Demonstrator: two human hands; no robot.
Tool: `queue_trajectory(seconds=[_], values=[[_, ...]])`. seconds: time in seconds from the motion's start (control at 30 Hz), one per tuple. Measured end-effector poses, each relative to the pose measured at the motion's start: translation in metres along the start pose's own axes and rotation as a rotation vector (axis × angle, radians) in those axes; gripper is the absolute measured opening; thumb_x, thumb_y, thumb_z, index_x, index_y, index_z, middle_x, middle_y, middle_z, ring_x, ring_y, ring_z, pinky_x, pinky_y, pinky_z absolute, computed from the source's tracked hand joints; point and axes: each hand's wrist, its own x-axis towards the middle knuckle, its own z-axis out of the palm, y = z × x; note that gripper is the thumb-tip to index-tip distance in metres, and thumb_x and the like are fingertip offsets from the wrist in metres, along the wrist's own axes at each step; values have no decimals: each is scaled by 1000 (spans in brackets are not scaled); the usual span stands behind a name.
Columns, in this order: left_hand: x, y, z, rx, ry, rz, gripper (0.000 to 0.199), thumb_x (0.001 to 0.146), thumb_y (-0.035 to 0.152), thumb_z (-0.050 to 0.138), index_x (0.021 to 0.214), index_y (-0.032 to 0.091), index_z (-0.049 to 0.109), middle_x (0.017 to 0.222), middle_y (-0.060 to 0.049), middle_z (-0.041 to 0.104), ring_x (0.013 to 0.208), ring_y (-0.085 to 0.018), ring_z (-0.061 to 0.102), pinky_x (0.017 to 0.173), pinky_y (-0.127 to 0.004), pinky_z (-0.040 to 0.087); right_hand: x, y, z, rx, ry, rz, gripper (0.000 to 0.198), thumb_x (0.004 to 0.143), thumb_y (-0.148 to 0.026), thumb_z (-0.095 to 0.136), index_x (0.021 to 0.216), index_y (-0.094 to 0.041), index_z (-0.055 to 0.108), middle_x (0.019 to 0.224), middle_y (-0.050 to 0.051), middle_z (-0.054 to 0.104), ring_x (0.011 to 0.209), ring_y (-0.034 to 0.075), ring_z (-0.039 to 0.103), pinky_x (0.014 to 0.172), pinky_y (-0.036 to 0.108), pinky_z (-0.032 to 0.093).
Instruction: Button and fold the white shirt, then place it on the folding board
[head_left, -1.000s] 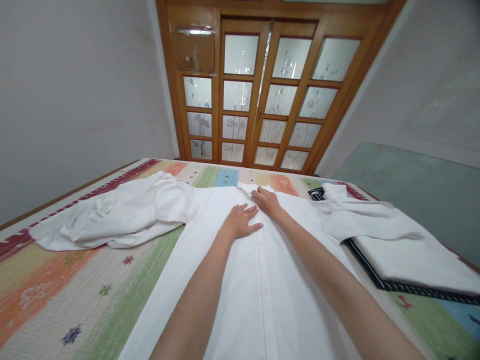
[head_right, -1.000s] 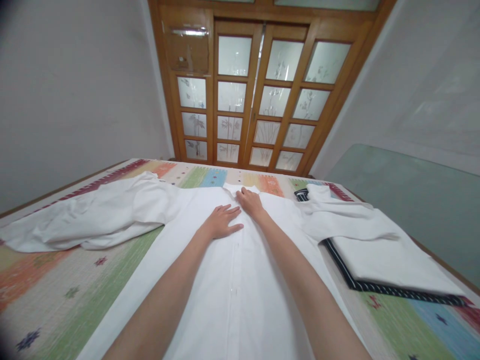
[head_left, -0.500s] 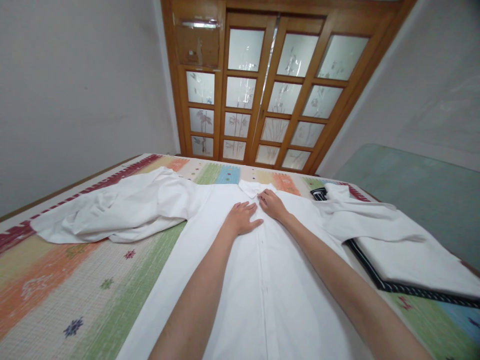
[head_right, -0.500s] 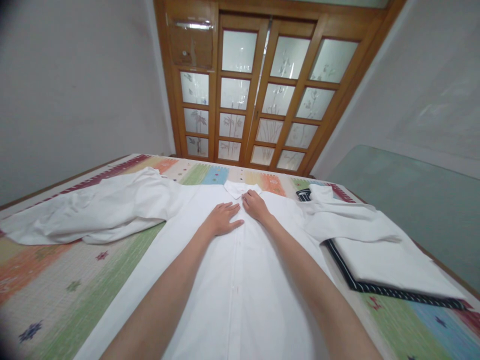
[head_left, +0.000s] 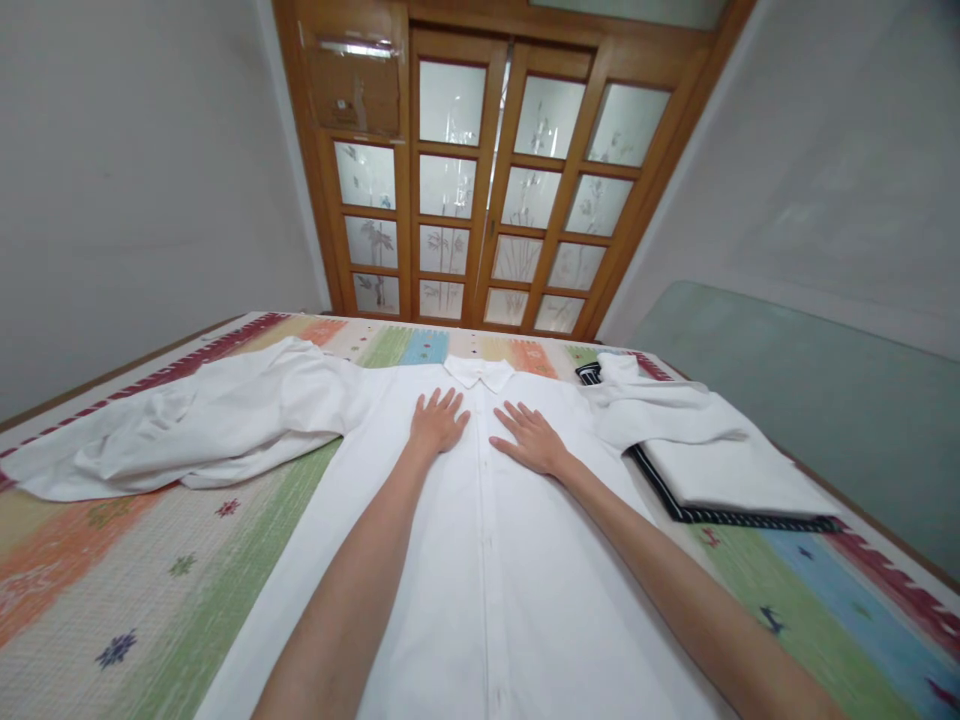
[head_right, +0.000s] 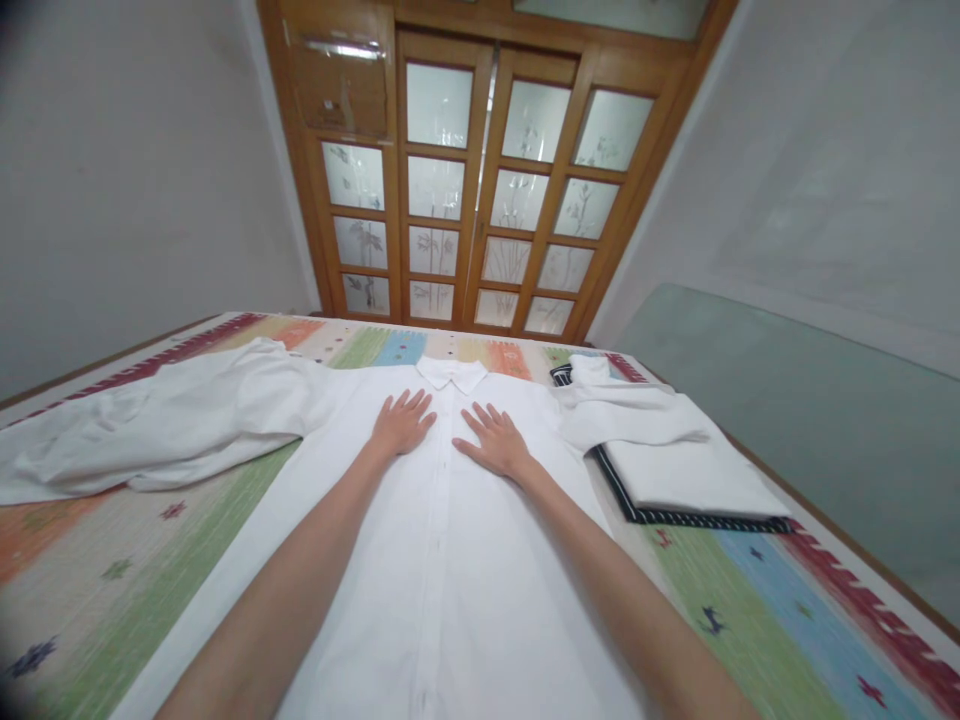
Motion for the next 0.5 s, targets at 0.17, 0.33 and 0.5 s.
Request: queue_trajectory(seconds=[0.17,0.33,0.5], values=[[-2,-2,-1,31,-11,-71,66,95,56,17,154,27,28,162,-2,21,150,-29,14,120,-56,9,-33,4,-13,47,-47,20,91,83,-84,29,154,-28,29,162,8,21,148,34,17,118,55,16],[-9,-20,-9,72,-44,-123,73,94,62,14,155,24,24,163,-1,16,150,-29,12,121,-54,8,-55,16,-14,80,-47,-1,90,84,-83,26,155,-27,27,162,7,20,149,32,16,118,53,14],[-22,-39,-18,112,-56,-202,74,94,62,12,156,24,22,164,-2,13,150,-29,10,121,-52,8,-59,19,-10,76,-27,42,86,88,-78,20,155,-25,28,162,7,22,148,30,18,118,51,17]])
